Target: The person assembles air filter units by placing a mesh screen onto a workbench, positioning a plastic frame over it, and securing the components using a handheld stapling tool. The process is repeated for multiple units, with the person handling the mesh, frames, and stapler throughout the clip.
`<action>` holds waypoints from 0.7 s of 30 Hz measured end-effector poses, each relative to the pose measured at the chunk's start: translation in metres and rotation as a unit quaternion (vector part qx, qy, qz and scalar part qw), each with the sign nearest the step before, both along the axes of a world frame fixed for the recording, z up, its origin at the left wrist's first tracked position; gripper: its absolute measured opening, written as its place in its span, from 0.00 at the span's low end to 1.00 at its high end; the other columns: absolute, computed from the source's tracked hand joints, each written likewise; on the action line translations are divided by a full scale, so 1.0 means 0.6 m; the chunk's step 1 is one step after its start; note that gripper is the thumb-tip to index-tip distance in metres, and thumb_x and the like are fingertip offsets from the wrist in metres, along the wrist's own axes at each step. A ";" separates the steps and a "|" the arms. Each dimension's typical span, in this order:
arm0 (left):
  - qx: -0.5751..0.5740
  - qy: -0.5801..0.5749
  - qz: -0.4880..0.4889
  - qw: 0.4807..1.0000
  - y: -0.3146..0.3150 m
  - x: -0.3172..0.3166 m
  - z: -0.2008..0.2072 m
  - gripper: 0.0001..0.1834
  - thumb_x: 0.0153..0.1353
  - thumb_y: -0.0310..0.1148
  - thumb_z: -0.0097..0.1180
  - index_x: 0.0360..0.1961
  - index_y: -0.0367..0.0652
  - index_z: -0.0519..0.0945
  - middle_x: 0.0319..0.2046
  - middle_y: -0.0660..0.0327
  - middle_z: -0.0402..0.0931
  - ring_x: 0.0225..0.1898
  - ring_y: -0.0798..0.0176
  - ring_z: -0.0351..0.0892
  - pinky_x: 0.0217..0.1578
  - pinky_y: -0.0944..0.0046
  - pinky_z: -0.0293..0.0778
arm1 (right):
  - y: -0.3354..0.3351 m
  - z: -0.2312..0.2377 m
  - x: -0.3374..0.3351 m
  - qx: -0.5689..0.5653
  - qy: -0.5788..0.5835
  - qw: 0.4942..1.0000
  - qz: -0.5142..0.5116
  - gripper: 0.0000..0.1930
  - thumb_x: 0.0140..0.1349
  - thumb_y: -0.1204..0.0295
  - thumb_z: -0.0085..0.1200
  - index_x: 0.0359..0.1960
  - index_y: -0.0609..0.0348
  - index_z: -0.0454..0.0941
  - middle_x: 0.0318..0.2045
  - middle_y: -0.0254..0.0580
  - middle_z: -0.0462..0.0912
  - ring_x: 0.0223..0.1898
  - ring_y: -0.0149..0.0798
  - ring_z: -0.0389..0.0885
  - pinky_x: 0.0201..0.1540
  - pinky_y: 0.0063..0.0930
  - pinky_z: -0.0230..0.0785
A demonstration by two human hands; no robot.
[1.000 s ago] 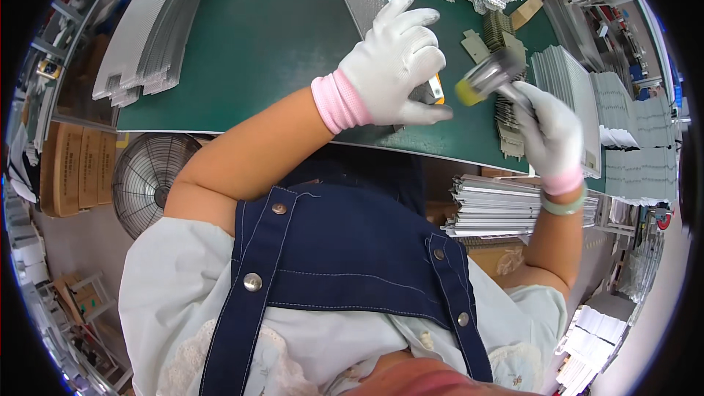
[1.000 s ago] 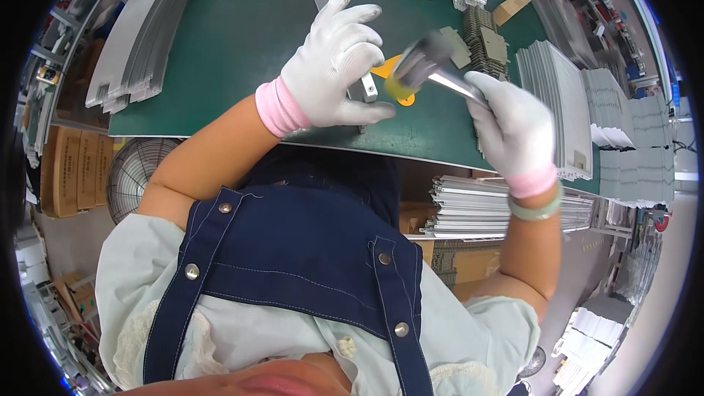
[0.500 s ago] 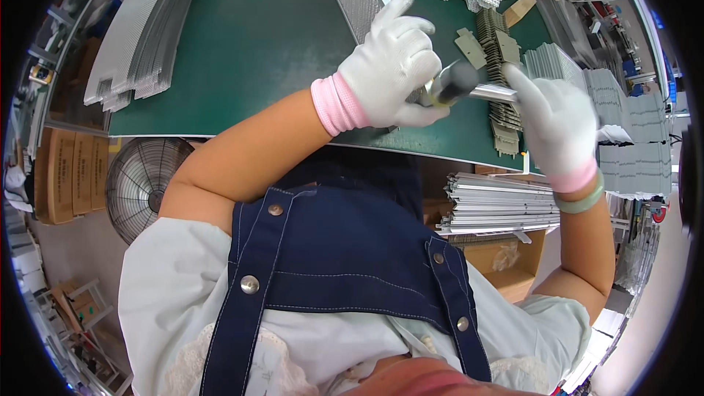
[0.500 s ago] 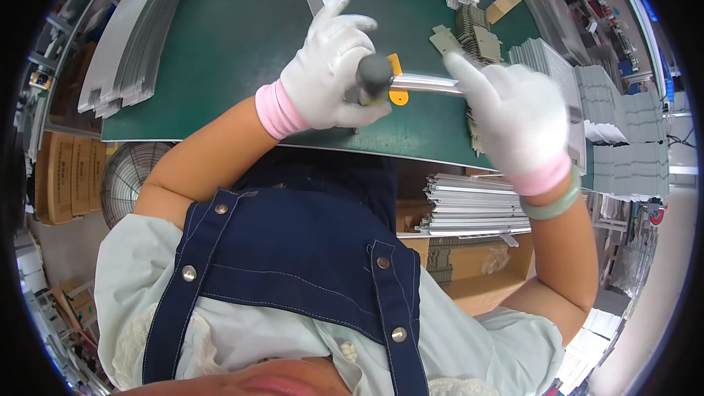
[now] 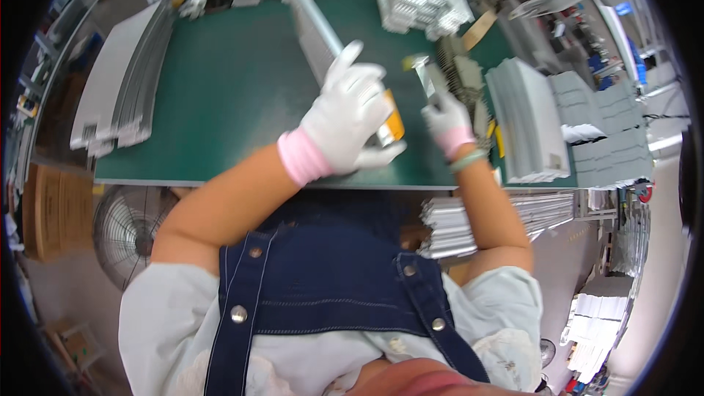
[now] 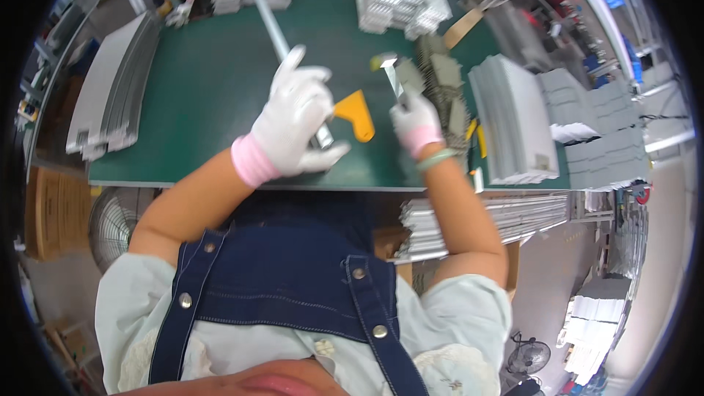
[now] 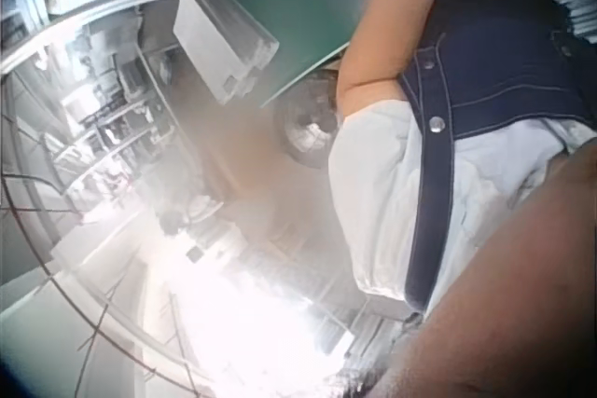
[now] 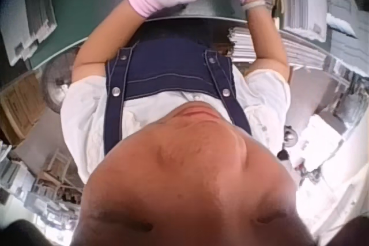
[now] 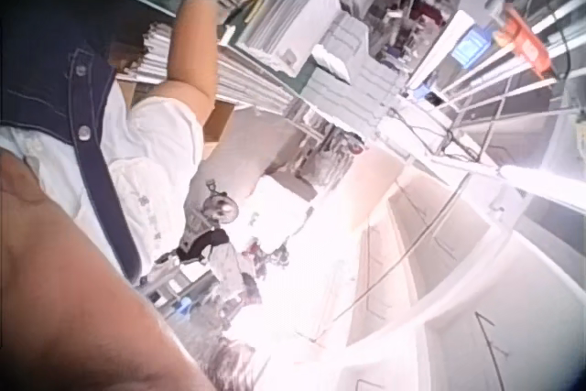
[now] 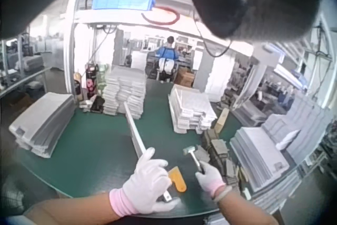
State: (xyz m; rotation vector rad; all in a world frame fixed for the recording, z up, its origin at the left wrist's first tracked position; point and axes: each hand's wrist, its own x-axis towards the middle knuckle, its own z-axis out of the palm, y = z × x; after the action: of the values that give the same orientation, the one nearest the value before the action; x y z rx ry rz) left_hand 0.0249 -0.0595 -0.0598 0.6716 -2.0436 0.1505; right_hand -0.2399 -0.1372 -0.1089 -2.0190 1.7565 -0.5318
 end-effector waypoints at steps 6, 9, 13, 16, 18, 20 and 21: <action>0.022 -0.011 -0.013 1.000 0.004 0.004 0.009 0.22 0.39 0.42 0.70 0.30 0.44 0.72 0.32 0.57 0.71 0.47 0.44 0.73 0.64 0.26 0.52 | -0.150 0.026 -0.117 -0.380 0.227 0.896 -0.018 0.11 0.63 0.72 0.49 0.40 0.62 0.82 0.40 0.50 0.85 0.45 0.49 0.82 0.52 0.39 0.72; 0.025 -0.015 -0.010 1.000 0.002 0.000 0.012 0.24 0.40 0.43 0.70 0.34 0.43 0.73 0.32 0.56 0.71 0.48 0.43 0.73 0.64 0.26 0.52 | -0.164 0.280 -0.101 -0.380 -0.401 0.828 -0.094 0.24 0.73 0.53 0.40 0.50 0.64 0.74 0.46 0.52 0.80 0.46 0.46 0.78 0.53 0.38 0.70; 0.027 -0.023 -0.015 0.999 0.002 -0.010 0.016 0.24 0.42 0.43 0.69 0.37 0.44 0.74 0.33 0.55 0.71 0.49 0.42 0.73 0.64 0.26 0.51 | -0.193 0.513 -0.132 -0.596 0.027 0.800 0.064 0.23 0.67 0.62 0.54 0.58 0.63 0.71 0.46 0.45 0.81 0.46 0.38 0.78 0.51 0.26 0.70; 0.025 -0.025 -0.022 0.999 -0.006 -0.018 0.018 0.24 0.44 0.43 0.69 0.41 0.45 0.76 0.34 0.55 0.71 0.51 0.41 0.72 0.64 0.26 0.50 | -0.178 0.585 -0.094 -0.334 -0.375 0.864 0.041 0.20 0.59 0.62 0.64 0.49 0.57 0.76 0.30 0.30 0.80 0.26 0.24 0.78 0.29 0.19 0.73; 0.038 -0.026 -0.031 0.998 -0.007 -0.025 0.019 0.24 0.46 0.44 0.67 0.45 0.49 0.79 0.35 0.54 0.70 0.51 0.41 0.71 0.64 0.26 0.49 | -0.143 0.604 -0.056 -0.276 -0.440 0.850 0.086 0.13 0.63 0.63 0.60 0.43 0.59 0.79 0.28 0.30 0.79 0.23 0.26 0.76 0.27 0.20 0.72; 0.031 -0.032 -0.023 0.999 -0.012 -0.026 0.018 0.23 0.46 0.44 0.67 0.44 0.48 0.79 0.34 0.54 0.70 0.51 0.41 0.71 0.64 0.26 0.49 | -0.074 0.595 0.022 -0.176 -0.545 0.795 0.201 0.06 0.62 0.73 0.54 0.39 0.57 0.77 0.30 0.37 0.83 0.30 0.34 0.84 0.35 0.29 0.79; 0.026 -0.034 -0.030 0.999 -0.015 -0.033 0.019 0.23 0.46 0.44 0.67 0.43 0.48 0.79 0.34 0.54 0.69 0.51 0.41 0.71 0.64 0.26 0.49 | -0.067 0.601 0.014 -0.154 -0.562 0.793 0.178 0.05 0.59 0.73 0.53 0.37 0.57 0.77 0.28 0.41 0.84 0.26 0.37 0.84 0.33 0.33 0.80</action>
State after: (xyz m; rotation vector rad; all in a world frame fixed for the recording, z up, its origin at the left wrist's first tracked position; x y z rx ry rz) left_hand 0.0051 -0.0687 -0.0483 0.6429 -2.1371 0.0868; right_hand -0.2315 -0.1772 0.2517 -1.5166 0.5616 -1.5379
